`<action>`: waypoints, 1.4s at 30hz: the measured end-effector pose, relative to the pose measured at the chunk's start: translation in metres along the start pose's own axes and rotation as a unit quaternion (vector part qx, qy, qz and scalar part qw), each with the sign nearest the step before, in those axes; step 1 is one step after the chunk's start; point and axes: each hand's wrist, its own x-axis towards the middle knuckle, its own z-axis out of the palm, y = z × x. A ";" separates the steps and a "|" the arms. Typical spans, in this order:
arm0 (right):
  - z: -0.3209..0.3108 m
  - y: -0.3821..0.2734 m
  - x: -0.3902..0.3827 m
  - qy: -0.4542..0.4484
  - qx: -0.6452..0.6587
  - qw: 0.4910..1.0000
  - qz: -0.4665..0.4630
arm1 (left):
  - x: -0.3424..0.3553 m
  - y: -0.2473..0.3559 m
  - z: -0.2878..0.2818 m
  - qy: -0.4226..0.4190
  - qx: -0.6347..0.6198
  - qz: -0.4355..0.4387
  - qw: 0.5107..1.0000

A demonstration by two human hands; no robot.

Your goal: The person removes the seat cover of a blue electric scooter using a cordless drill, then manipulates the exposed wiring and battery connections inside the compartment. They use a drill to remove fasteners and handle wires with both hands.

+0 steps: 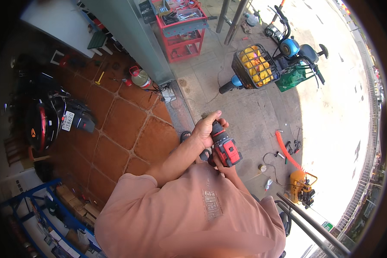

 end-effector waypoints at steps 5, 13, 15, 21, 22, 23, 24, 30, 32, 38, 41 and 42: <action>0.011 -0.003 0.015 0.019 -0.074 0.997 -0.016 | -0.006 0.011 0.004 0.012 0.051 0.072 0.996; 0.016 -0.010 0.021 0.063 -0.155 0.980 -0.105 | -0.004 0.015 -0.004 -0.013 0.043 0.048 0.998; 0.014 -0.010 0.019 0.071 -0.153 0.980 -0.108 | -0.003 0.012 -0.007 -0.014 0.051 0.040 0.998; 0.007 -0.005 0.011 0.055 -0.220 0.962 -0.154 | -0.012 -0.006 -0.014 -0.067 0.093 -0.012 0.993; 0.008 -0.006 0.009 0.067 -0.132 0.984 -0.096 | -0.015 -0.012 -0.015 -0.074 0.088 -0.006 0.993; 0.008 -0.007 0.007 0.077 -0.113 0.988 -0.066 | -0.017 -0.014 -0.016 -0.074 0.083 -0.005 0.994; 0.010 -0.010 0.005 0.098 -0.088 0.990 -0.044 | -0.018 -0.018 -0.016 -0.066 0.079 -0.008 0.995; 0.013 -0.023 0.008 0.140 -0.045 0.989 -0.002 | -0.017 -0.014 -0.010 -0.071 0.028 -0.022 0.997; 0.011 -0.019 0.009 0.092 -0.048 0.994 -0.032 | -0.019 -0.012 -0.007 -0.077 0.059 0.017 0.995; 0.011 0.022 0.007 -0.026 -0.118 0.991 -0.058 | -0.031 -0.007 -0.015 -0.073 0.082 0.023 0.994; 0.012 0.040 0.003 -0.084 -0.140 0.986 -0.027 | -0.036 -0.004 -0.021 -0.071 0.074 0.030 0.994; 0.013 0.045 0.003 -0.093 -0.144 0.985 -0.017 | -0.038 -0.002 -0.023 -0.073 0.072 0.031 0.994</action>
